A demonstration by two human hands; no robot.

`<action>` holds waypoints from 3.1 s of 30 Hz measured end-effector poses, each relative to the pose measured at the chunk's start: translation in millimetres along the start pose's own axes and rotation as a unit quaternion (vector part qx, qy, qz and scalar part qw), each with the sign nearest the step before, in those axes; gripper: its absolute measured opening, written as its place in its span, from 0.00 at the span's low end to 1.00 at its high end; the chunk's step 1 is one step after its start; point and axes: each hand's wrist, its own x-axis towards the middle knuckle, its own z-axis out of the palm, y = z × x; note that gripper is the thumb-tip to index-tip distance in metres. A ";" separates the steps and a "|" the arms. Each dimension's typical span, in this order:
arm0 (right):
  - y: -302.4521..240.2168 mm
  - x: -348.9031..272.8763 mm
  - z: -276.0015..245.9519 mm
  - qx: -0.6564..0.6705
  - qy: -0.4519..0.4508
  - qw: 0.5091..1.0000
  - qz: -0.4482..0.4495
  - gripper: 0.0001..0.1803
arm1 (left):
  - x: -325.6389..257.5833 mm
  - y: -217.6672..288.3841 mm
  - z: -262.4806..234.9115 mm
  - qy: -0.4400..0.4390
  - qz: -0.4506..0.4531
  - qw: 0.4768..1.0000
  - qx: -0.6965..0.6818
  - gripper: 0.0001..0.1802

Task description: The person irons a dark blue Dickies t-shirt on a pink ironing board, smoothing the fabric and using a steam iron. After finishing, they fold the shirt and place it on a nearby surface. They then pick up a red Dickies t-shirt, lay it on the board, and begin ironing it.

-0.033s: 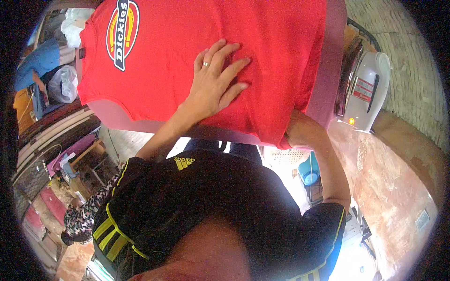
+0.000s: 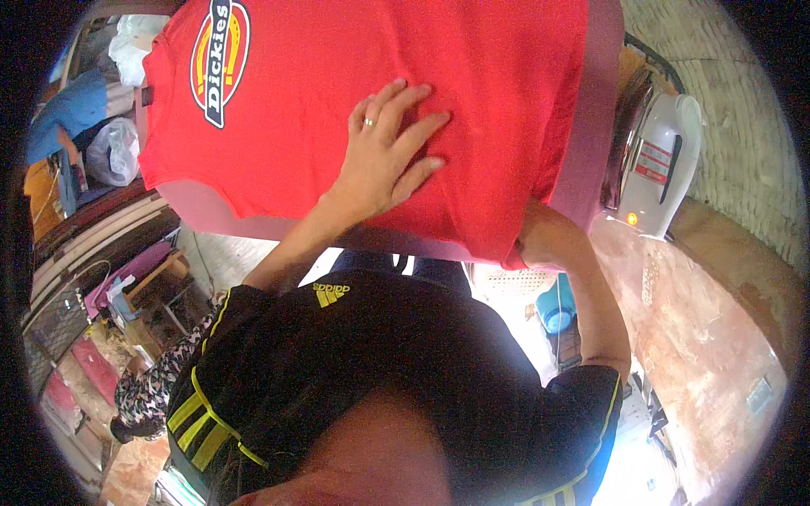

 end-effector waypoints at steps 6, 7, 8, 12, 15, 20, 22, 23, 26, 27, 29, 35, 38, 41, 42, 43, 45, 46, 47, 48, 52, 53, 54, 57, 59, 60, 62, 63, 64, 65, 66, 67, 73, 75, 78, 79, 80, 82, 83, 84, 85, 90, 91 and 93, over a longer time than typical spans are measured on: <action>12.8 -11.1 18.0 0.360 -0.033 0.895 0.261 0.34 | -41.0 23.7 -0.7 -0.097 0.021 0.994 -0.051 0.35; 13.2 -10.8 15.0 0.343 -0.042 0.903 0.254 0.34 | -46.0 26.3 -1.3 -0.104 0.019 0.993 -0.053 0.36; 14.4 -10.0 9.4 0.326 -0.052 0.911 0.247 0.34 | -49.3 27.4 -0.8 -0.111 0.017 0.992 -0.055 0.37; 17.4 -18.5 12.7 0.397 -0.032 0.881 0.254 0.34 | -52.8 27.2 -3.3 -0.104 0.013 0.993 -0.058 0.40; 14.7 -18.0 12.8 0.312 -0.023 0.919 0.238 0.33 | -55.6 26.2 -6.9 -0.096 -0.013 0.993 -0.066 0.38; 22.7 -40.5 17.4 0.244 0.036 0.927 0.283 0.32 | -69.7 8.0 -26.0 -0.063 -0.096 0.993 0.025 0.35; 11.9 -38.9 17.8 0.328 0.089 0.877 0.340 0.30 | -82.8 -7.6 -42.2 -0.056 -0.129 0.987 0.071 0.34; 15.9 -46.7 20.5 0.359 0.111 0.856 0.356 0.28 | -90.8 -15.4 -51.4 -0.052 -0.142 0.984 0.091 0.34; 21.0 -89.6 39.9 0.558 0.194 0.715 0.374 0.22 | -121.9 -45.4 -85.7 -0.026 -0.213 0.964 0.154 0.32; 24.6 -98.1 50.7 0.657 0.232 0.610 0.377 0.22 | -131.5 -58.8 -96.1 -0.016 -0.231 0.958 0.169 0.32; 21.6 -106.4 82.3 0.617 0.255 0.696 0.264 0.24 | -155.1 -94.2 -115.7 0.026 -0.275 0.938 0.209 0.30; -59.2 -50.0 100.3 0.258 0.461 0.789 0.314 0.31 | -225.6 -197.4 -171.6 0.162 -0.311 0.900 0.259 0.23; -40.8 -56.0 121.2 0.230 0.524 0.770 0.282 0.30 | -249.2 -225.8 -199.0 0.150 -0.266 0.931 0.202 0.23; -50.0 -46.3 123.5 0.068 0.490 0.837 0.236 0.25 | -249.9 -244.0 -218.4 0.144 -0.229 0.949 0.162 0.23; -62.5 -41.7 123.5 0.004 0.466 0.851 0.241 0.24 | -252.2 -251.2 -220.3 0.146 -0.218 0.955 0.140 0.23; -71.7 -34.7 112.9 -0.034 0.431 0.866 0.253 0.22 | -255.1 -256.0 -222.6 0.148 -0.215 0.958 0.118 0.23; -75.6 -25.9 110.7 -0.102 0.414 0.864 0.266 0.20 | -256.3 -263.9 -228.1 0.137 -0.198 0.960 0.145 0.23; -77.5 -23.6 110.5 -0.135 0.403 0.863 0.273 0.20 | -257.2 -263.9 -229.6 0.129 -0.192 0.960 0.160 0.23; -79.2 -21.0 109.1 -0.135 0.413 0.857 0.277 0.19 | -256.2 -264.1 -230.5 0.121 -0.183 0.959 0.181 0.23; -80.3 -18.3 109.7 -0.134 0.421 0.851 0.284 0.18 | -251.0 -264.1 -231.9 0.111 -0.174 0.957 0.201 0.22; -78.3 -24.0 102.5 -0.225 0.425 0.849 0.219 0.15 | -244.0 -271.9 -233.0 0.082 -0.141 0.940 0.301 0.19; -80.9 -30.0 101.0 -0.228 0.420 0.849 0.228 0.12 | -244.3 -271.0 -238.4 0.095 -0.105 0.945 0.294 0.17; -86.4 -29.3 93.7 -0.217 0.434 0.850 0.205 0.11 | -247.8 -268.7 -244.3 0.106 -0.105 0.944 0.296 0.16; -117.7 -35.5 73.0 -0.203 0.463 0.845 0.173 0.09 | -255.8 -252.4 -259.8 0.122 -0.094 0.936 0.317 0.14; -125.5 -54.3 67.0 -0.216 0.477 0.833 0.179 0.08 | -263.2 -232.7 -271.5 0.135 -0.100 0.934 0.315 0.14; -135.4 -67.8 72.4 -0.217 0.480 0.831 0.180 0.08 | -274.2 -222.8 -271.8 0.138 -0.106 0.935 0.308 0.14; -155.2 -91.1 85.3 -0.220 0.485 0.827 0.179 0.09 | -297.3 -201.0 -271.1 0.145 -0.116 0.939 0.288 0.14; -162.5 -98.2 93.5 -0.219 0.483 0.828 0.181 0.07 | -309.7 -191.2 -274.1 0.140 -0.127 0.940 0.283 0.14; -167.4 -104.9 106.3 -0.200 0.484 0.830 0.192 0.07 | -321.8 -182.1 -276.4 0.135 -0.139 0.941 0.278 0.14; -170.4 -111.0 121.6 -0.181 0.485 0.831 0.202 0.07 | -334.4 -175.1 -274.6 0.124 -0.156 0.936 0.290 0.13; -173.2 -117.0 136.3 -0.163 0.485 0.832 0.214 0.07 | -344.4 -169.6 -271.6 0.121 -0.154 0.937 0.290 0.13; -174.3 -120.7 147.7 -0.153 0.483 0.835 0.214 0.07 | -356.6 -166.2 -264.6 0.119 -0.156 0.938 0.287 0.13; -145.1 -122.4 184.5 -0.146 0.379 0.883 0.236 0.09 | -370.4 -171.4 -250.3 0.076 -0.219 0.928 0.293 0.15; -144.5 -96.1 170.2 -0.173 0.412 0.874 0.192 0.10 | -347.0 -184.9 -258.5 0.118 -0.191 0.937 0.269 0.15; -133.5 -35.9 126.7 -0.144 0.394 0.897 0.140 0.11 | -289.2 -224.6 -261.8 0.195 -0.152 0.954 0.167 0.17; -128.4 -10.2 106.1 -0.124 0.380 0.908 0.129 0.11 | -264.7 -242.1 -262.0 0.210 -0.140 0.953 0.168 0.18; -124.3 26.4 86.2 -0.101 0.372 0.917 0.107 0.11 | -241.7 -257.5 -267.7 0.222 -0.129 0.950 0.178 0.20; -126.7 109.1 48.0 -0.094 0.352 0.929 0.060 0.12 | -199.7 -289.0 -266.3 0.246 -0.150 0.939 0.187 0.22; -129.8 151.5 30.9 -0.107 0.344 0.932 0.028 0.13 | -184.8 -306.5 -264.7 0.232 -0.160 0.939 0.199 0.22; -125.7 197.6 6.3 -0.115 0.353 0.929 -0.010 0.14 | -160.7 -327.3 -269.9 0.227 -0.164 0.936 0.213 0.23; -121.1 231.3 -1.2 -0.115 0.353 0.928 -0.036 0.15 | -151.4 -343.8 -263.2 0.208 -0.174 0.937 0.220 0.23; -120.4 367.9 -30.5 -0.220 0.308 0.924 -0.053 0.16 | -120.0 -380.1 -264.3 0.075 -0.148 0.972 0.169 0.23; -120.5 390.6 -40.1 -0.226 0.285 0.930 -0.054 0.17 | -108.3 -378.7 -273.9 0.045 -0.152 0.975 0.154 0.23; -121.9 425.8 -48.5 -0.233 0.234 0.942 -0.055 0.19 | -97.9 -398.1 -278.9 0.026 -0.075 0.989 0.121 0.18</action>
